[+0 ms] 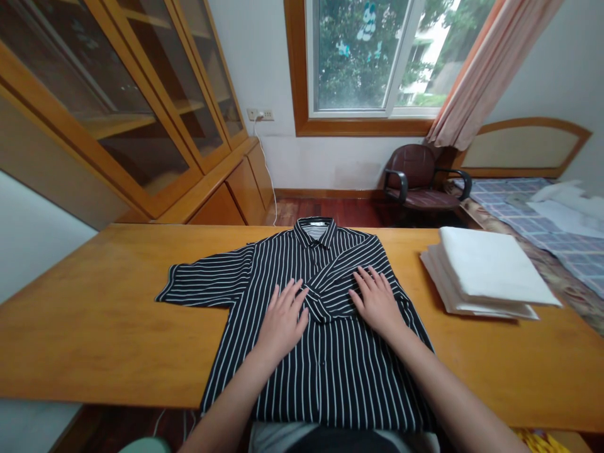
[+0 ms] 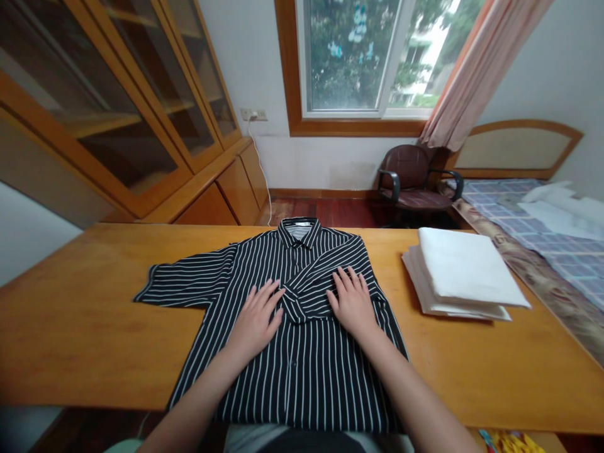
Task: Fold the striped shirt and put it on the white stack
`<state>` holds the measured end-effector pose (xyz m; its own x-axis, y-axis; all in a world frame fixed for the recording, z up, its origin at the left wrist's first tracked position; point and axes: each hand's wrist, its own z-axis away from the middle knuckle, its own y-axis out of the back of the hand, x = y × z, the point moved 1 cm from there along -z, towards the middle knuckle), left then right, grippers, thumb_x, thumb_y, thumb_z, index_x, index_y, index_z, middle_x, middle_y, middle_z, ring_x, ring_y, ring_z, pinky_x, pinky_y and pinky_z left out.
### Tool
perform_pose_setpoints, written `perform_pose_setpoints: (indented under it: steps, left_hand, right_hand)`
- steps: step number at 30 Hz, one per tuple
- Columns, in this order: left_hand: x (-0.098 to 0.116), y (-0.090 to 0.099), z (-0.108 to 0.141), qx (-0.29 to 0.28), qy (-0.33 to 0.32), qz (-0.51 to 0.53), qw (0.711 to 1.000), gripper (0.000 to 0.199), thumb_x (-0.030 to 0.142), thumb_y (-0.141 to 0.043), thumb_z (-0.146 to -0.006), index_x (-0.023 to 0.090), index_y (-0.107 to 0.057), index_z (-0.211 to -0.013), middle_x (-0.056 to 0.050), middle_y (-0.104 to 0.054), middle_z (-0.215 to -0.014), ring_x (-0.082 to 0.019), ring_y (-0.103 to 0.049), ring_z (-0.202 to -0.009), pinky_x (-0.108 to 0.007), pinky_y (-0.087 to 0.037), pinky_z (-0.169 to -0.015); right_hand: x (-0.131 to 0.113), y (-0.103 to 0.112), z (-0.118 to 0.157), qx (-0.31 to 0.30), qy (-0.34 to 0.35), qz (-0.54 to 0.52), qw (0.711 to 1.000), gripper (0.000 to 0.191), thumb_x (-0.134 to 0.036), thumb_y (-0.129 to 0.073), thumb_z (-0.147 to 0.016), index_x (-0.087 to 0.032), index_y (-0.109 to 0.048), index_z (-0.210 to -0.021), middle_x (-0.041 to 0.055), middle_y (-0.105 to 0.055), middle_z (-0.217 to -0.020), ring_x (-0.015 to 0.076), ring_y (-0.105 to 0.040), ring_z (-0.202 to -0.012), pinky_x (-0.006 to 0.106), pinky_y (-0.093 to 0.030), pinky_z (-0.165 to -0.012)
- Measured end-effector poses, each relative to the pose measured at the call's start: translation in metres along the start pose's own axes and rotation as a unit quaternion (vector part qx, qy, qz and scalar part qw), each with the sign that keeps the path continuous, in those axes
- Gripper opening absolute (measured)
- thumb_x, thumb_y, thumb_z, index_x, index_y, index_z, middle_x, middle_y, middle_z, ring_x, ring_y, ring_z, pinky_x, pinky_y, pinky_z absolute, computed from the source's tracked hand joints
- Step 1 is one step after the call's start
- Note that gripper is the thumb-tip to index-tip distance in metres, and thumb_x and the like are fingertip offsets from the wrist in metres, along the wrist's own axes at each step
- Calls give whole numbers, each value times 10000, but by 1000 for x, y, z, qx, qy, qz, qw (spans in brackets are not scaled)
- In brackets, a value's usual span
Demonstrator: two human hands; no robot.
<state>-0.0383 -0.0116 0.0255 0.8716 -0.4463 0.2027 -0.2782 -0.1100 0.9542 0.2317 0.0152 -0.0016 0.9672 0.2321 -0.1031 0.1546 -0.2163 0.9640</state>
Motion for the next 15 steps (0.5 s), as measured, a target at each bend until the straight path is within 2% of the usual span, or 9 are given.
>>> perform_pose_setpoints:
  steps: [3, 8, 15]
  left_hand:
    - [9, -9, -15, -20, -29, 3, 999, 500, 434, -364, -1022, 268, -426, -1490, -37, -351, -1601, -282, -266, -1497, -604, -231, -1211]
    - [10, -30, -25, -60, -34, -8, 998, 555, 540, -307, -1018, 314, -372, -1521, -13, -296, -1625, -293, -207, -1515, -622, -219, -1203]
    - [4, -35, -24, -65, -34, -15, 997, 565, 543, -309, -1016, 350, -306, -1547, 9, -269, -1636, -282, -180, -1522, -591, -203, -1219]
  right_hand:
    - [9, -5, -23, 4, -8, -7, 1000, 568, -456, -326, -1027, -133, -462, -1474, 102, -379, -1579, 286, -286, -1480, 487, -192, -1221]
    - [31, -26, -55, -47, -35, -17, 998, 632, -490, -295, -1024, -92, -408, -1503, 126, -316, -1605, 290, -270, -1489, 472, -227, -1213]
    - [65, -36, -64, -69, -42, -8, 997, 687, -553, -267, -1009, -110, -380, -1522, 122, -274, -1623, 268, -216, -1511, 459, -197, -1228]
